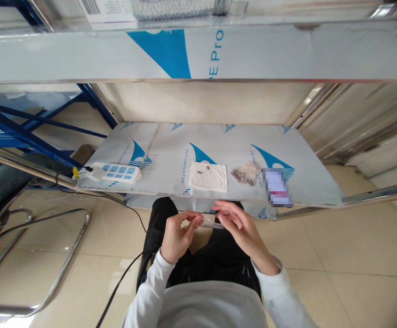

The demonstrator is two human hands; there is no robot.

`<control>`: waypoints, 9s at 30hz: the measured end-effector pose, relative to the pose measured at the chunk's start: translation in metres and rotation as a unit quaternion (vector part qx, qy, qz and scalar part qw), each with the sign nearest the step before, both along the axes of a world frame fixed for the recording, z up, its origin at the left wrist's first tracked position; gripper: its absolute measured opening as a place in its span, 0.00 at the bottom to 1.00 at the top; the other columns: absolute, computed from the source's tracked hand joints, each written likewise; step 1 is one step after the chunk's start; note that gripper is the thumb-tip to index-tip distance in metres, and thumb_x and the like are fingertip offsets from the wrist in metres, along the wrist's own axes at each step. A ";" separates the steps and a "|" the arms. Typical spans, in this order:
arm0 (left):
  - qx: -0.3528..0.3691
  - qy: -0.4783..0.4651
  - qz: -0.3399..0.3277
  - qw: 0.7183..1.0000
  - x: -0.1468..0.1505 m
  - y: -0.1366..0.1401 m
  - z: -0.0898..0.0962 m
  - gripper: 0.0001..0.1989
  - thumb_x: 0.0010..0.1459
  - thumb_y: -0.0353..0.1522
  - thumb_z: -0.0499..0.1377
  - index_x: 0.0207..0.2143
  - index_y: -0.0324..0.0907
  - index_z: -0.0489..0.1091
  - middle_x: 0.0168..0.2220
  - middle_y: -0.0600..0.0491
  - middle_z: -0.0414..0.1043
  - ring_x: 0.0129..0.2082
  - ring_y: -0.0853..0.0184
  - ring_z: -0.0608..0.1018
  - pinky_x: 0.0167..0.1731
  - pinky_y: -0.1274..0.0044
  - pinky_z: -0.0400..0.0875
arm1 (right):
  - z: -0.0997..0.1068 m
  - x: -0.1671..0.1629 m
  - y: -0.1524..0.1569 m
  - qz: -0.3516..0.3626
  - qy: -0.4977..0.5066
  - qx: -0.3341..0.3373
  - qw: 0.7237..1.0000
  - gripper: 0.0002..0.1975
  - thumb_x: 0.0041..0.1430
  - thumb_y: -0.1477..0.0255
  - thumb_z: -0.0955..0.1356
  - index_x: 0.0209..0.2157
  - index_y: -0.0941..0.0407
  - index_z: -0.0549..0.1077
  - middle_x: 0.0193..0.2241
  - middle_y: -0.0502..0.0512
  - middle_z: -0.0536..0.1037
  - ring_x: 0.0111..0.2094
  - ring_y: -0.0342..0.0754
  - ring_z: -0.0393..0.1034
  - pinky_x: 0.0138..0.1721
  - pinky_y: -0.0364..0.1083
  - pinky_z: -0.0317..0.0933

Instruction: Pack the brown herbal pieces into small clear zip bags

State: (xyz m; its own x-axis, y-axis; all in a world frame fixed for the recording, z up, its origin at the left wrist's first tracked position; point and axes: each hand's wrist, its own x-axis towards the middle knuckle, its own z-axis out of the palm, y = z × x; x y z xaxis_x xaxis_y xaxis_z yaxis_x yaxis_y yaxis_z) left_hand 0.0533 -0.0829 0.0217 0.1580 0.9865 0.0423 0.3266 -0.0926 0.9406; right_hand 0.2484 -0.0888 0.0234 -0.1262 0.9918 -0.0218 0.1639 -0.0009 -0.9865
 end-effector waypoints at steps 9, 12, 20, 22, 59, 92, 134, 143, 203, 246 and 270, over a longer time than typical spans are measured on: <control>0.041 0.082 -0.023 0.996 0.002 0.003 0.002 0.08 0.60 0.35 0.58 0.32 0.41 0.74 0.30 0.51 0.79 0.32 0.66 0.79 0.35 0.77 0.71 | -0.001 -0.016 0.006 0.009 -0.068 -0.011 0.998 0.12 0.57 0.61 0.70 0.30 0.55 0.79 0.28 0.54 0.82 0.29 0.47 0.76 0.30 0.42 0.66; 0.058 0.105 -0.009 0.993 0.004 0.005 0.002 0.08 0.60 0.34 0.57 0.32 0.41 0.74 0.29 0.51 0.78 0.31 0.66 0.79 0.33 0.77 0.70 | -0.001 -0.011 0.007 -0.019 -0.101 -0.023 0.994 0.13 0.54 0.60 0.71 0.27 0.56 0.77 0.24 0.53 0.81 0.25 0.47 0.75 0.25 0.41 0.64; 0.005 0.027 0.023 0.999 -0.003 0.015 -0.006 0.13 0.55 0.40 0.62 0.26 0.40 0.75 0.26 0.50 0.77 0.28 0.66 0.78 0.31 0.78 0.71 | 0.001 0.026 0.009 0.068 -0.014 -0.058 0.996 0.14 0.61 0.60 0.67 0.32 0.56 0.76 0.30 0.55 0.82 0.33 0.49 0.77 0.37 0.45 0.69; -0.012 -0.014 0.050 0.999 -0.010 0.019 -0.012 0.13 0.54 0.40 0.63 0.26 0.39 0.75 0.26 0.50 0.77 0.28 0.66 0.78 0.32 0.78 0.71 | 0.001 0.040 0.011 0.052 0.006 -0.059 0.997 0.14 0.61 0.60 0.66 0.34 0.57 0.75 0.30 0.55 0.81 0.34 0.48 0.77 0.38 0.46 0.70; 0.018 0.315 0.324 0.892 -0.077 0.197 -0.076 0.18 0.59 0.27 0.52 0.51 0.33 0.67 0.53 0.36 0.70 0.54 0.54 0.72 0.54 0.64 0.64 | -0.038 0.029 0.040 -0.252 -0.267 0.206 0.907 0.16 0.62 0.68 0.64 0.49 0.57 0.70 0.39 0.58 0.76 0.29 0.47 0.65 0.37 0.48 0.64; -0.033 -0.138 0.138 0.980 0.012 -0.010 0.001 0.13 0.59 0.38 0.59 0.40 0.40 0.76 0.37 0.47 0.79 0.36 0.64 0.80 0.39 0.74 0.74 | -0.007 -0.044 -0.005 -0.115 -0.175 0.268 0.940 0.14 0.61 0.77 0.66 0.45 0.48 0.78 0.42 0.55 0.80 0.43 0.52 0.73 0.45 0.54 0.69; 0.118 0.190 0.024 0.974 0.008 -0.037 -0.013 0.23 0.47 0.39 0.66 0.45 0.42 0.69 0.45 0.43 0.75 0.45 0.53 0.76 0.45 0.63 0.71 | -0.016 -0.021 -0.013 0.020 -0.209 0.121 0.970 0.08 0.57 0.78 0.66 0.36 0.54 0.75 0.32 0.54 0.79 0.31 0.47 0.75 0.34 0.44 0.69; 0.224 0.227 -0.025 0.947 0.002 -0.021 -0.028 0.26 0.56 0.33 0.61 0.56 0.44 0.60 0.48 0.45 0.74 0.50 0.57 0.75 0.54 0.63 0.67 | 0.009 -0.031 -0.006 0.138 -0.173 0.041 0.974 0.14 0.54 0.84 0.62 0.35 0.53 0.72 0.32 0.49 0.80 0.32 0.45 0.75 0.34 0.41 0.65; 0.113 0.055 0.094 0.988 -0.009 -0.028 -0.031 0.23 0.52 0.36 0.65 0.48 0.42 0.61 0.36 0.52 0.72 0.33 0.67 0.77 0.34 0.77 0.72 | -0.056 -0.012 0.192 -0.085 -0.436 0.029 0.896 0.12 0.60 0.70 0.65 0.41 0.58 0.78 0.40 0.60 0.81 0.42 0.51 0.74 0.45 0.46 0.63; 0.087 -0.047 0.013 0.995 -0.002 -0.003 -0.025 0.07 0.63 0.33 0.55 0.37 0.41 0.72 0.34 0.50 0.73 0.37 0.66 0.76 0.39 0.74 0.70 | 0.023 -0.004 0.013 0.100 -0.155 0.101 0.978 0.06 0.62 0.71 0.67 0.34 0.54 0.77 0.33 0.52 0.79 0.34 0.45 0.74 0.38 0.42 0.66; -0.008 -0.056 0.042 0.998 -0.003 0.001 0.000 0.09 0.57 0.37 0.62 0.32 0.39 0.76 0.31 0.49 0.79 0.31 0.65 0.79 0.34 0.76 0.73 | 0.010 -0.026 0.009 0.049 0.062 -0.085 0.993 0.14 0.59 0.61 0.69 0.37 0.58 0.78 0.33 0.58 0.82 0.36 0.51 0.77 0.39 0.47 0.70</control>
